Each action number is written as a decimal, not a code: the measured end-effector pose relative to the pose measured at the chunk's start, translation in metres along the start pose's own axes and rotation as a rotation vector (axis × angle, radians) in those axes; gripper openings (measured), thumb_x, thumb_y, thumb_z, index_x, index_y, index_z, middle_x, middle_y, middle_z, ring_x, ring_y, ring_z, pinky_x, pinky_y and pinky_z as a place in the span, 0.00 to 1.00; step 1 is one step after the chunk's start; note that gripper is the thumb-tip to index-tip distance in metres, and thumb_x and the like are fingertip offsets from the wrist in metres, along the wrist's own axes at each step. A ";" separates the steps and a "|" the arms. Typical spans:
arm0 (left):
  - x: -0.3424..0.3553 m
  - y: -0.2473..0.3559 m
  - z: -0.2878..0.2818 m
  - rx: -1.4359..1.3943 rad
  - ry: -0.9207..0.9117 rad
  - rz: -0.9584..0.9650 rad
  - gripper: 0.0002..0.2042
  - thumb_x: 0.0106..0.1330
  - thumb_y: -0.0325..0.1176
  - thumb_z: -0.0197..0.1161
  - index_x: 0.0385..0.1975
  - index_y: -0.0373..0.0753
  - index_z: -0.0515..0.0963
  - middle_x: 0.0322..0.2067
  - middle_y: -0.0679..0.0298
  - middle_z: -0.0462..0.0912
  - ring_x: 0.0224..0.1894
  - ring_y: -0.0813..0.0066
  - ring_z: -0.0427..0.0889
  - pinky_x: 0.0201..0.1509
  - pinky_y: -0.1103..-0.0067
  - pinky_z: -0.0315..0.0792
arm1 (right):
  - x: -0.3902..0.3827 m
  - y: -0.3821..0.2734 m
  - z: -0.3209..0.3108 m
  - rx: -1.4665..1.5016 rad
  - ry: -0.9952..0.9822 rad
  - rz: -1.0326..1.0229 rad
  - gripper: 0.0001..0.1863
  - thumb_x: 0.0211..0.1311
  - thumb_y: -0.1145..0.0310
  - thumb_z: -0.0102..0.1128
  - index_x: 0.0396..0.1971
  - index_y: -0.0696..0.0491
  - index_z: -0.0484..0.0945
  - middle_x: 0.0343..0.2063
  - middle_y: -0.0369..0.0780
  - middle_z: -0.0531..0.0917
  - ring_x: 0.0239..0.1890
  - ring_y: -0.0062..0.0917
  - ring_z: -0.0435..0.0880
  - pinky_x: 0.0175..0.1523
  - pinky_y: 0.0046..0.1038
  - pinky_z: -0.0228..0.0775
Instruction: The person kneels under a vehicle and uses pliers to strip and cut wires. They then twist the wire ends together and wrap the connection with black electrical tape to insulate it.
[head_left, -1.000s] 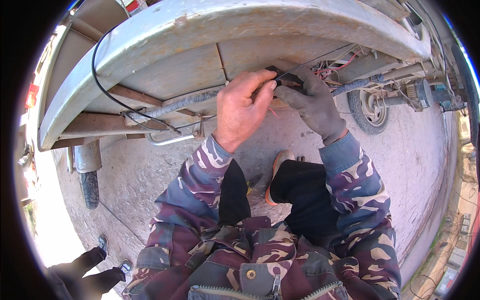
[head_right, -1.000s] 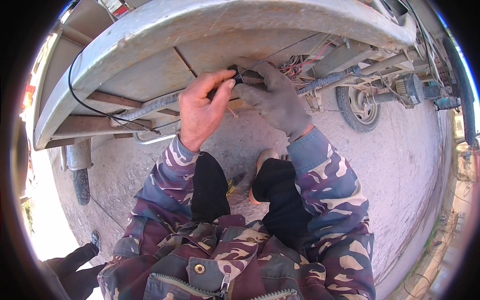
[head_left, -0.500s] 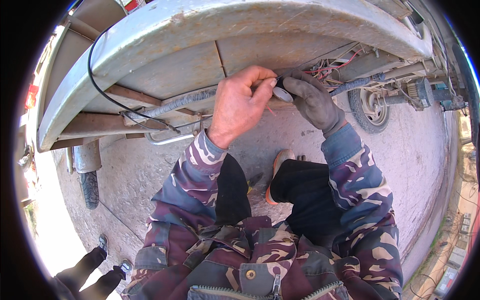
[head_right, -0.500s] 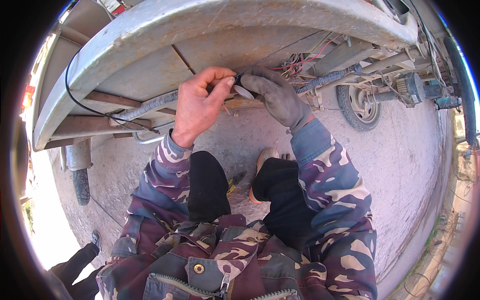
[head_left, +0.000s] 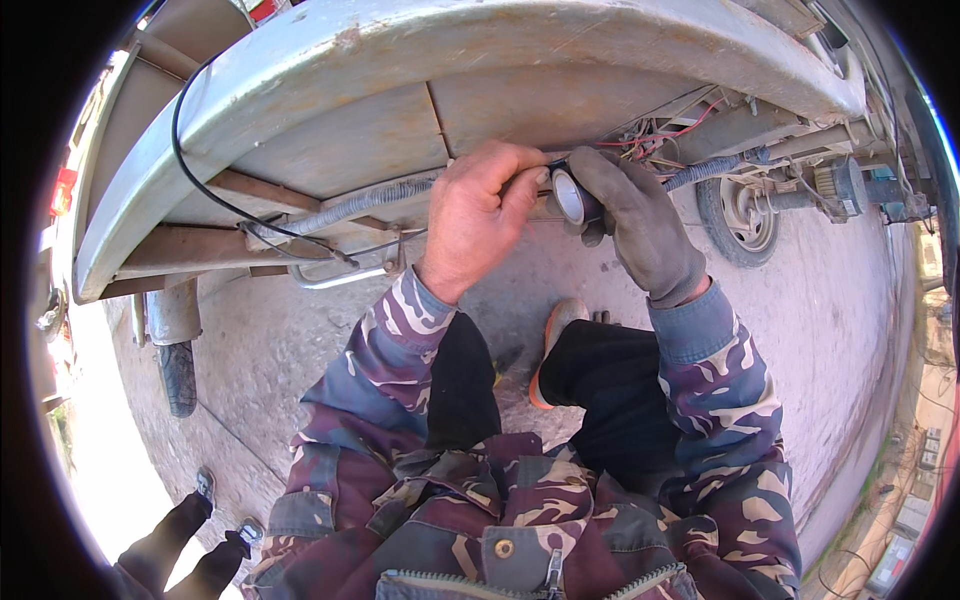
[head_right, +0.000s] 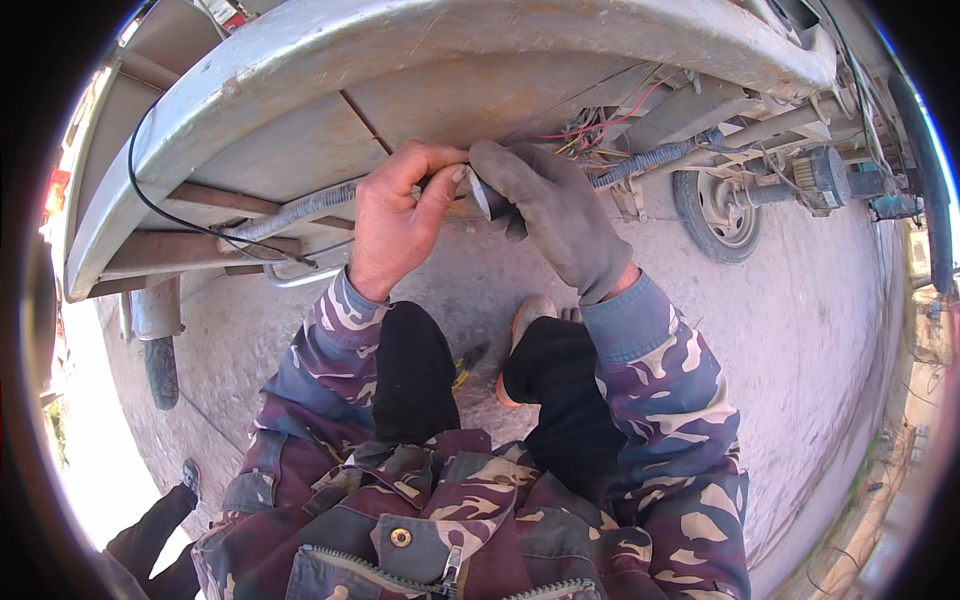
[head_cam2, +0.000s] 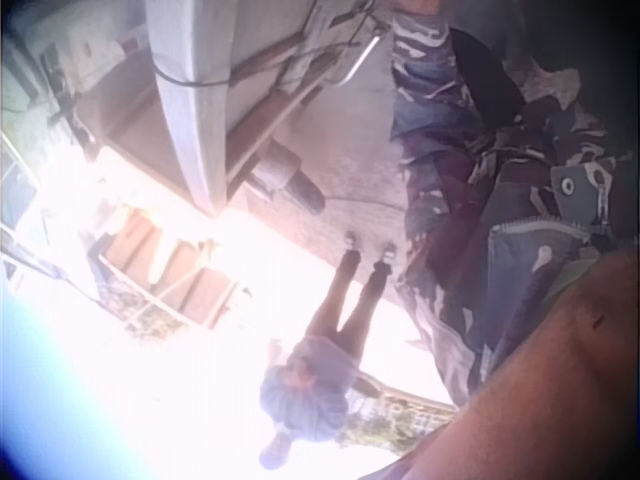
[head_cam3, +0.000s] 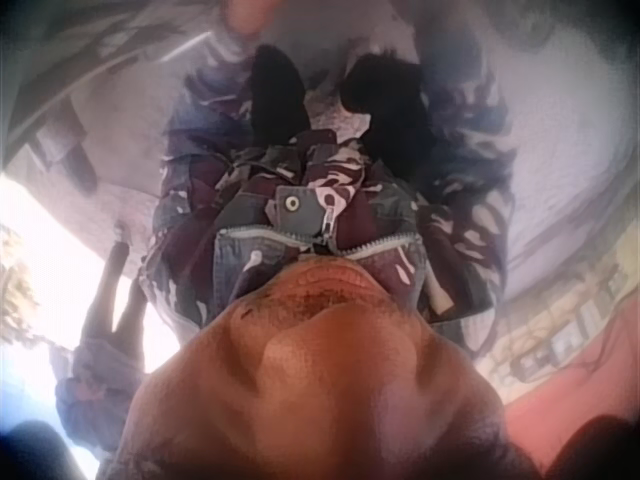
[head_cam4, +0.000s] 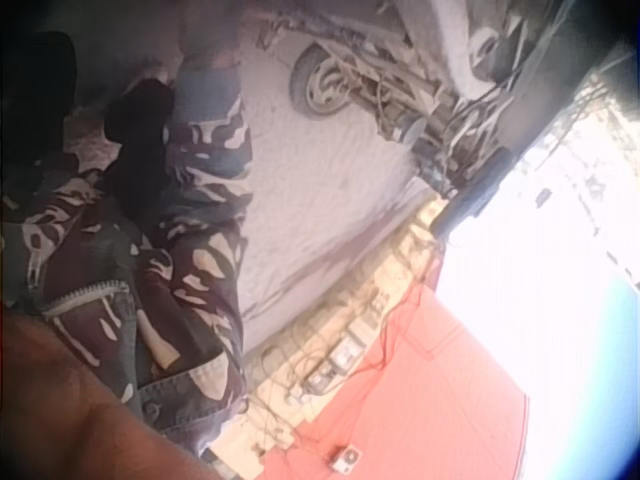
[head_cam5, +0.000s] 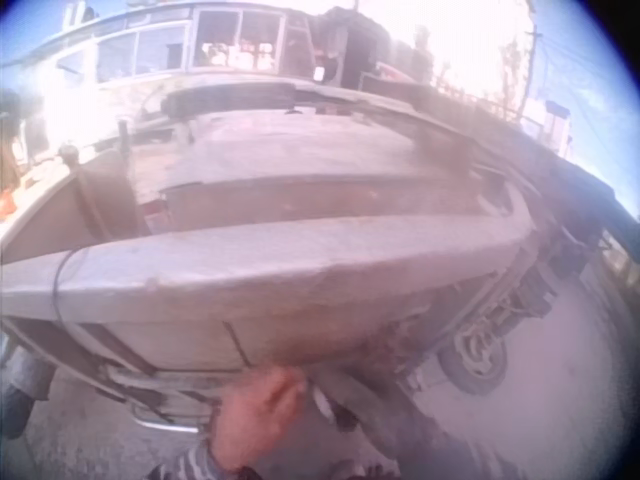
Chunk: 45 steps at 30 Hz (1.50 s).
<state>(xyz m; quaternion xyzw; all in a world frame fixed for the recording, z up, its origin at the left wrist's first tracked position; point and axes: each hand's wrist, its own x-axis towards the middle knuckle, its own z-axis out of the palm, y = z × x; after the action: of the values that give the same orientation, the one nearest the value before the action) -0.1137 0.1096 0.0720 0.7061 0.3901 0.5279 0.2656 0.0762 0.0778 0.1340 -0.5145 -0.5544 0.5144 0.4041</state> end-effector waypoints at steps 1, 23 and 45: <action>-0.001 -0.002 0.000 0.046 0.026 0.086 0.07 0.65 0.25 0.69 0.42 0.38 0.87 0.33 0.57 0.86 0.33 0.64 0.87 0.36 0.70 0.79 | -0.003 -0.003 0.001 0.016 0.019 0.064 0.24 0.78 0.49 0.60 0.47 0.57 0.86 0.31 0.33 0.83 0.32 0.15 0.79 0.36 0.22 0.71; -0.002 0.018 0.012 -0.284 0.215 -0.417 0.08 0.71 0.30 0.72 0.36 0.30 0.86 0.24 0.64 0.86 0.26 0.84 0.81 0.31 0.80 0.77 | 0.016 -0.002 0.017 -0.145 0.177 0.053 0.20 0.75 0.56 0.68 0.39 0.62 0.89 0.26 0.33 0.85 0.27 0.13 0.80 0.32 0.21 0.69; 0.002 0.014 0.004 -0.173 -0.042 -0.348 0.07 0.75 0.28 0.67 0.46 0.35 0.88 0.30 0.69 0.86 0.29 0.86 0.79 0.31 0.82 0.74 | 0.028 0.023 -0.022 -0.058 -0.201 -0.057 0.22 0.72 0.61 0.69 0.56 0.63 0.82 0.45 0.39 0.89 0.47 0.20 0.84 0.52 0.26 0.77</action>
<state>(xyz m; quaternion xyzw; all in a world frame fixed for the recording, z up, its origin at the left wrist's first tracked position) -0.1060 0.1036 0.0830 0.6135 0.4538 0.4906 0.4207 0.0968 0.1079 0.1116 -0.4557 -0.6214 0.5354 0.3457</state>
